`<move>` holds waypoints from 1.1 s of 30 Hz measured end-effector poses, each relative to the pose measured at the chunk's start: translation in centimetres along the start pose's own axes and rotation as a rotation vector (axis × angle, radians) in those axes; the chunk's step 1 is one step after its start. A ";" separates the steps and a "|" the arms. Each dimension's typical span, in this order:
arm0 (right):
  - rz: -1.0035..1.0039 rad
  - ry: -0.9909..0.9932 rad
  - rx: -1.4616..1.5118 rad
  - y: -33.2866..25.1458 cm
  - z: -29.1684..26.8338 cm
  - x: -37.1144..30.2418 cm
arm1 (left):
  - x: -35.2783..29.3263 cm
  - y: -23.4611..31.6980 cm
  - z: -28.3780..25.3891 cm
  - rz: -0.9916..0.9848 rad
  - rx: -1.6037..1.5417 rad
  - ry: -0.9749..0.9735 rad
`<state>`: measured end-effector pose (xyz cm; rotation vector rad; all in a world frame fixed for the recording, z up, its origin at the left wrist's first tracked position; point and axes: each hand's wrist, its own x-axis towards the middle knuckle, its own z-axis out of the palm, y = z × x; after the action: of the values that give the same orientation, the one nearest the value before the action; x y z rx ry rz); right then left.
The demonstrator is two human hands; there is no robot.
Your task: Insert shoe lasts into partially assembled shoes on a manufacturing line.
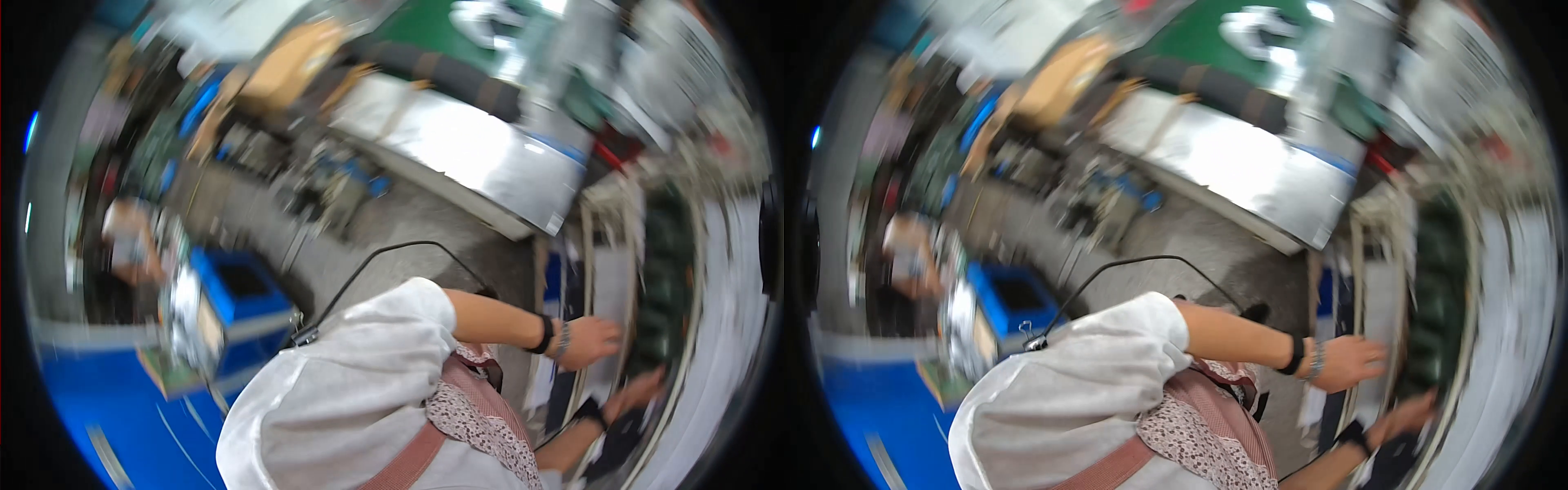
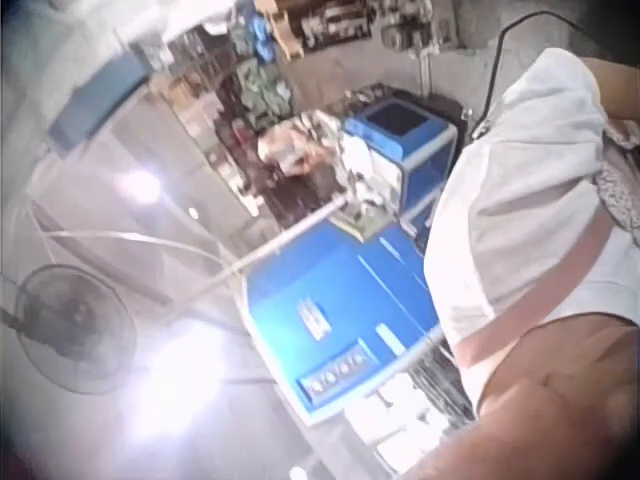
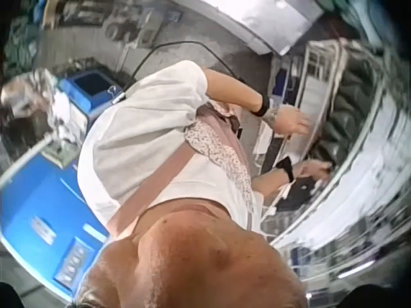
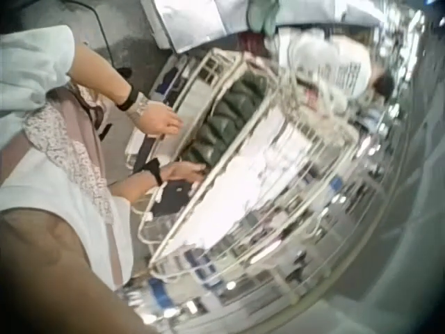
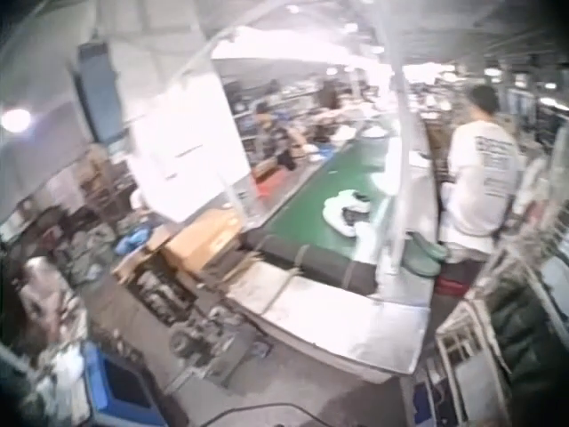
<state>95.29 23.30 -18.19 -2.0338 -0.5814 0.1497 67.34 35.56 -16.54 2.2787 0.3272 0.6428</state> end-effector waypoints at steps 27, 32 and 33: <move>-1.546 -2.185 -0.021 -37.3 45.8 -111.7 | -118.4 29.7 -27.7 -2.368 0.713 1.793; -1.820 -2.151 0.013 -39.3 39.2 -132.4 | -121.7 30.1 -29.1 -2.420 0.770 1.733; -1.860 -2.144 0.068 -39.4 38.0 -135.5 | -122.4 30.0 -29.0 -2.360 0.806 1.746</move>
<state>-49.90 6.97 -22.10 0.2799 -3.0454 1.0457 -50.04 -18.49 -20.43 -0.3408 3.2459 0.6780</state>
